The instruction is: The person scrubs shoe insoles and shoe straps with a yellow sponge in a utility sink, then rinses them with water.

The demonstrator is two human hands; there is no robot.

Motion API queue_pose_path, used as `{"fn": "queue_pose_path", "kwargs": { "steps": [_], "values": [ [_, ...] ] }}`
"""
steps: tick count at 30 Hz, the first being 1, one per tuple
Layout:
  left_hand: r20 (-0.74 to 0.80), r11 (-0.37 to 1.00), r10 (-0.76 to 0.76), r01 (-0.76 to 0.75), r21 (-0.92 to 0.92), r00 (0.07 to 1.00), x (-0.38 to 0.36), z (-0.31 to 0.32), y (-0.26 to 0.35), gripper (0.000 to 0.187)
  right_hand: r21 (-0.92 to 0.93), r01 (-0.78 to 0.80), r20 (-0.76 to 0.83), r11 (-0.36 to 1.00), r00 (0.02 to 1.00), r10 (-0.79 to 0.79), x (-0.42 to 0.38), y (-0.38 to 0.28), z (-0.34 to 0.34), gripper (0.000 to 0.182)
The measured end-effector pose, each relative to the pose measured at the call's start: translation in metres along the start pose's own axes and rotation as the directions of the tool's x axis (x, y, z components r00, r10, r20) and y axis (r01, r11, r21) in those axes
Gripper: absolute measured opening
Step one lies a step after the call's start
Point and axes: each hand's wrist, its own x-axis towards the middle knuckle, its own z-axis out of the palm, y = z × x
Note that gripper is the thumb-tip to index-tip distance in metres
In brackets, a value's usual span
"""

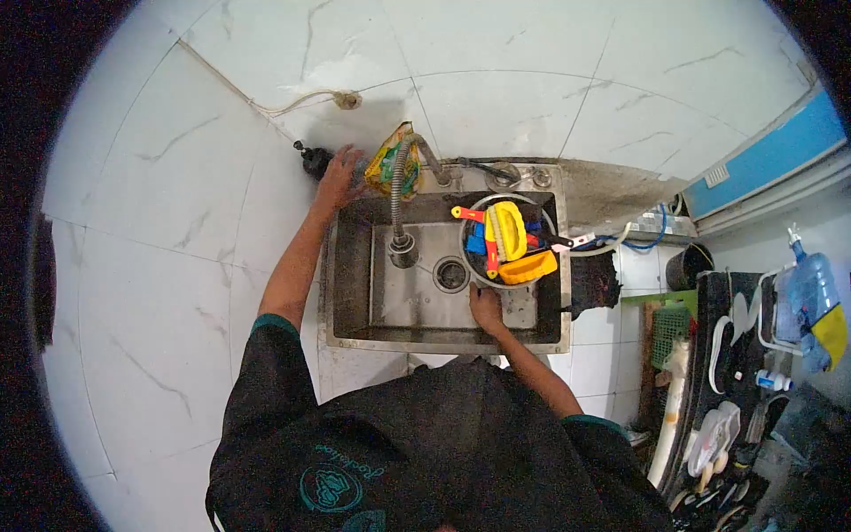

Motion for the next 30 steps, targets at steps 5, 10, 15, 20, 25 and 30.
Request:
{"fn": "queue_pose_path", "kwargs": {
  "steps": [5,10,15,20,25,30],
  "values": [
    [0.074,0.99,-0.113,0.119,-0.075,0.991,-0.001,-0.02,0.014,0.088,-0.041,0.067,-0.143,0.997,0.987,-0.073,-0.001,0.004,0.008,0.046],
    [-0.182,0.983,-0.15,0.127,-0.134,0.972,-0.017,-0.035,0.02,0.082,-0.001,0.022,-0.117,1.0,0.993,-0.022,0.0,0.006,0.012,0.058],
    [-0.371,0.846,-0.461,0.273,-0.457,0.806,-0.079,-0.043,0.064,0.058,0.024,-0.031,0.058,0.999,0.998,0.03,-0.002,0.002,-0.002,0.057],
    [-0.108,0.497,-0.67,0.336,-0.8,0.735,-0.182,-0.017,0.117,0.03,0.209,-0.011,0.296,0.978,0.954,-0.052,-0.025,-0.059,-0.047,0.05],
    [0.359,0.136,-0.63,0.553,-0.822,0.688,-0.226,-0.012,0.212,0.026,0.549,-0.341,0.493,0.763,0.87,0.034,-0.013,-0.05,-0.032,0.034],
    [0.531,-0.041,-0.539,0.61,-0.791,0.653,-0.198,-0.019,0.285,0.034,0.805,-0.516,0.585,0.294,0.772,-0.246,-0.034,-0.083,-0.07,0.032]
  ]
}}
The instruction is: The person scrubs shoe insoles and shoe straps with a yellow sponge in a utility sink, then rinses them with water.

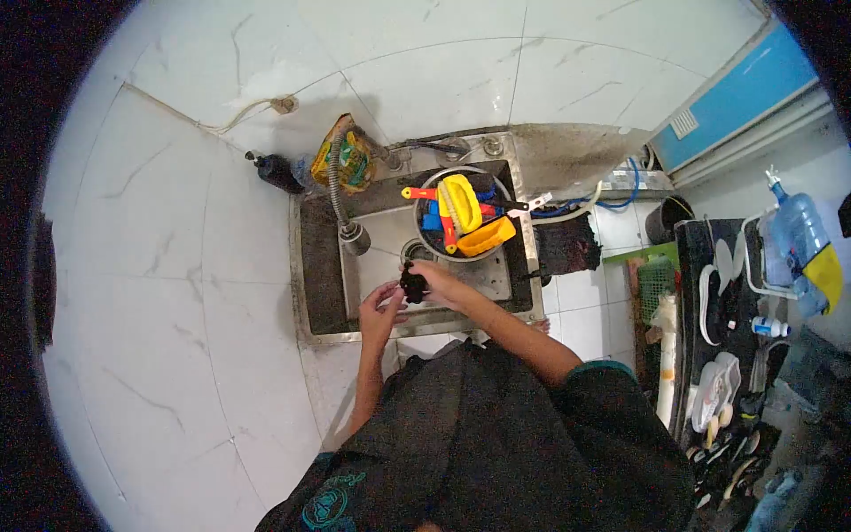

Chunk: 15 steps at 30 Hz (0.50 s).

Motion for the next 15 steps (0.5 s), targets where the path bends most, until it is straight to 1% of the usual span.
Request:
{"fn": "queue_pose_path", "kwargs": {
  "steps": [1,4,5,8,9,12,13,15],
  "values": [
    [-0.002,0.999,0.038,-0.038,-0.029,0.999,0.001,0.007,0.004,0.034,-0.054,-0.029,0.014,0.998,0.999,0.03,0.0,-0.002,-0.007,0.041],
    [0.056,0.996,0.058,-0.053,-0.075,0.997,-0.008,0.028,0.041,0.033,-0.267,0.103,0.082,0.958,0.993,-0.083,-0.041,-0.036,0.008,0.044],
    [0.051,0.986,0.084,-0.076,-0.145,0.995,-0.011,0.038,0.051,0.025,-0.423,0.099,0.047,0.901,0.995,-0.087,-0.06,-0.053,0.014,0.047],
    [0.101,0.969,0.101,-0.075,-0.235,0.99,-0.016,0.064,0.071,0.018,-0.352,0.25,0.141,0.902,0.967,-0.214,-0.107,-0.077,0.001,0.049],
    [0.114,0.958,0.076,-0.041,-0.285,0.991,-0.019,0.076,0.078,0.015,-0.357,0.322,0.154,0.877,0.946,-0.285,-0.123,-0.083,-0.008,0.049],
    [0.136,0.954,0.134,-0.091,-0.286,0.982,-0.038,0.118,0.103,0.016,-0.354,0.316,0.112,0.88,0.949,-0.296,-0.174,-0.109,-0.03,0.049],
    [0.138,0.958,0.145,-0.104,-0.269,0.98,-0.044,0.132,0.107,0.019,-0.352,0.306,0.05,0.884,0.95,-0.309,-0.183,-0.11,-0.046,0.047],
    [0.162,0.963,0.15,-0.107,-0.248,0.975,-0.057,0.161,0.115,0.021,-0.381,0.307,-0.017,0.872,0.941,-0.338,-0.219,-0.123,-0.064,0.047]
  ]
}}
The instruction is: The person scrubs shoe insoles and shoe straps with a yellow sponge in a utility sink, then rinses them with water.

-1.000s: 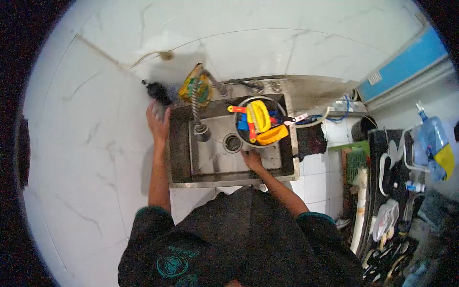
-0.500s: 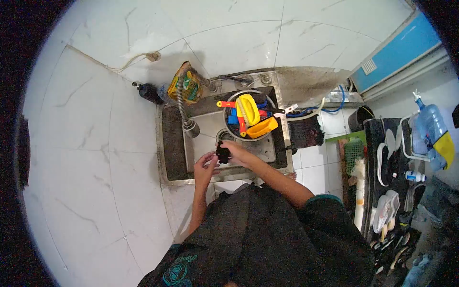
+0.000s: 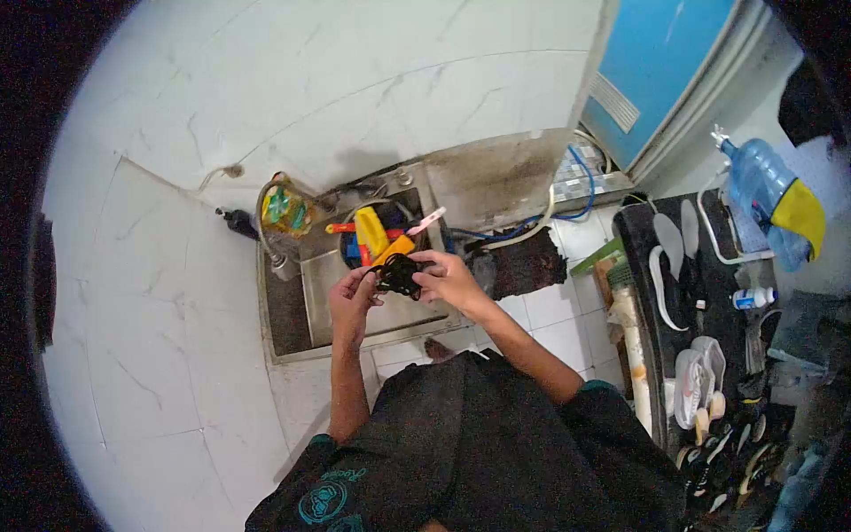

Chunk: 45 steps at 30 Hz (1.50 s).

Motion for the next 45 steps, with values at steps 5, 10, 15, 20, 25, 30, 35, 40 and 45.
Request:
{"fn": "queue_pose_path", "kwargs": {
  "steps": [5,10,15,20,25,30,35,40,45],
  "values": [
    [0.136,0.992,0.007,-0.024,0.121,0.991,-0.021,0.088,0.011,0.022,-0.024,0.179,-0.054,0.983,0.982,-0.18,-0.075,-0.031,-0.056,0.044],
    [0.242,0.974,0.067,-0.116,0.193,0.968,-0.047,0.16,0.007,0.019,0.167,0.16,-0.117,0.973,0.983,-0.142,-0.126,-0.043,-0.089,0.039],
    [0.293,0.945,0.045,-0.135,0.297,0.955,-0.063,0.195,-0.001,0.022,0.081,0.221,-0.274,0.972,0.943,-0.191,-0.15,-0.029,-0.117,0.027],
    [0.362,0.881,0.032,-0.198,0.43,0.932,-0.066,0.211,-0.002,0.024,-0.135,0.258,-0.428,0.957,0.855,-0.291,-0.159,-0.019,-0.138,0.022],
    [0.452,0.655,0.185,-0.453,0.605,0.872,-0.052,0.222,0.011,0.026,-0.84,0.26,-0.311,0.476,0.488,-0.816,-0.158,0.007,-0.192,0.017],
    [0.608,0.63,0.281,-0.621,0.466,0.742,-0.037,0.231,0.038,0.025,-0.594,0.364,-0.435,0.717,0.605,-0.667,-0.202,-0.063,-0.18,0.016],
    [0.683,0.832,0.104,-0.44,0.339,0.723,-0.05,0.251,0.096,0.026,-0.567,0.533,-0.295,0.628,0.581,-0.759,-0.226,-0.124,-0.157,0.015],
    [0.778,0.849,0.225,-0.51,0.139,0.586,-0.059,0.266,0.14,0.035,-0.595,0.625,-0.108,0.505,0.561,-0.821,-0.234,-0.18,-0.129,0.014],
    [0.769,0.73,0.379,-0.677,0.093,0.514,-0.076,0.294,0.189,0.045,-0.753,0.556,0.011,0.353,0.546,-0.838,-0.239,-0.235,-0.102,0.018]
  ]
}}
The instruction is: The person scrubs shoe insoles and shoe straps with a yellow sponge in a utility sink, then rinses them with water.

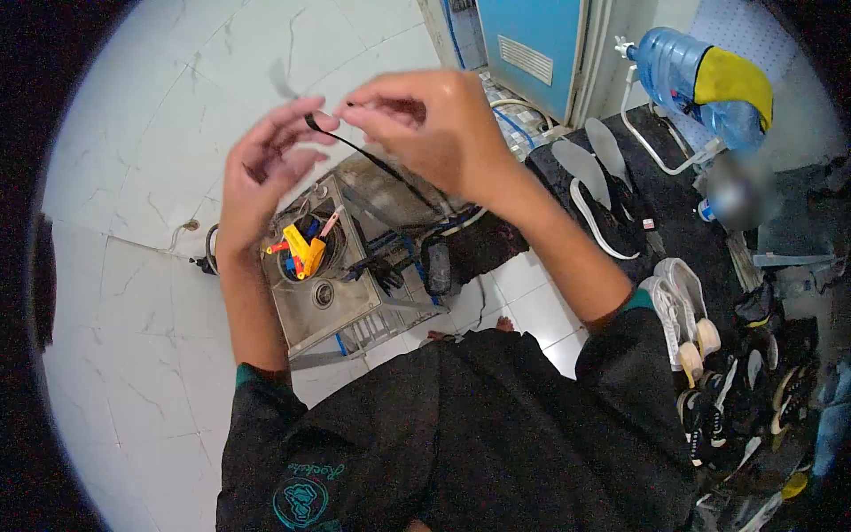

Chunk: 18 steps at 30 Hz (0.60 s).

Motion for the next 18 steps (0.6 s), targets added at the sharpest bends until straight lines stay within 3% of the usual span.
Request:
{"fn": "queue_pose_path", "kwargs": {
  "steps": [4,6,8,12,16,18],
  "values": [
    [-0.149,0.998,0.07,-0.069,0.012,0.986,0.015,-0.003,0.017,0.033,0.092,0.107,-0.018,0.99,0.994,-0.106,0.024,-0.004,0.0,0.02],
    [-0.2,0.992,0.113,-0.122,-0.032,0.973,0.017,0.001,0.03,0.035,0.143,0.055,-0.043,0.988,0.998,-0.049,0.03,-0.011,0.003,0.021],
    [-0.215,0.997,0.07,-0.076,-0.023,0.974,0.017,0.003,0.04,0.041,0.242,0.031,-0.096,0.97,0.995,-0.008,0.032,-0.013,0.01,0.02],
    [-0.22,0.999,0.041,-0.041,0.003,0.975,0.016,0.001,0.027,0.034,0.419,-0.112,-0.002,0.901,0.992,0.125,0.033,-0.016,0.01,0.024],
    [-0.329,0.994,0.097,-0.108,-0.016,0.939,0.018,-0.002,0.011,0.029,0.462,-0.119,-0.034,0.879,0.988,0.152,0.035,-0.009,0.013,0.025],
    [-0.328,0.992,0.084,-0.11,-0.062,0.941,0.02,0.002,0.013,0.038,0.433,-0.111,-0.03,0.895,0.99,0.138,0.038,-0.008,0.012,0.026]
  ]
}}
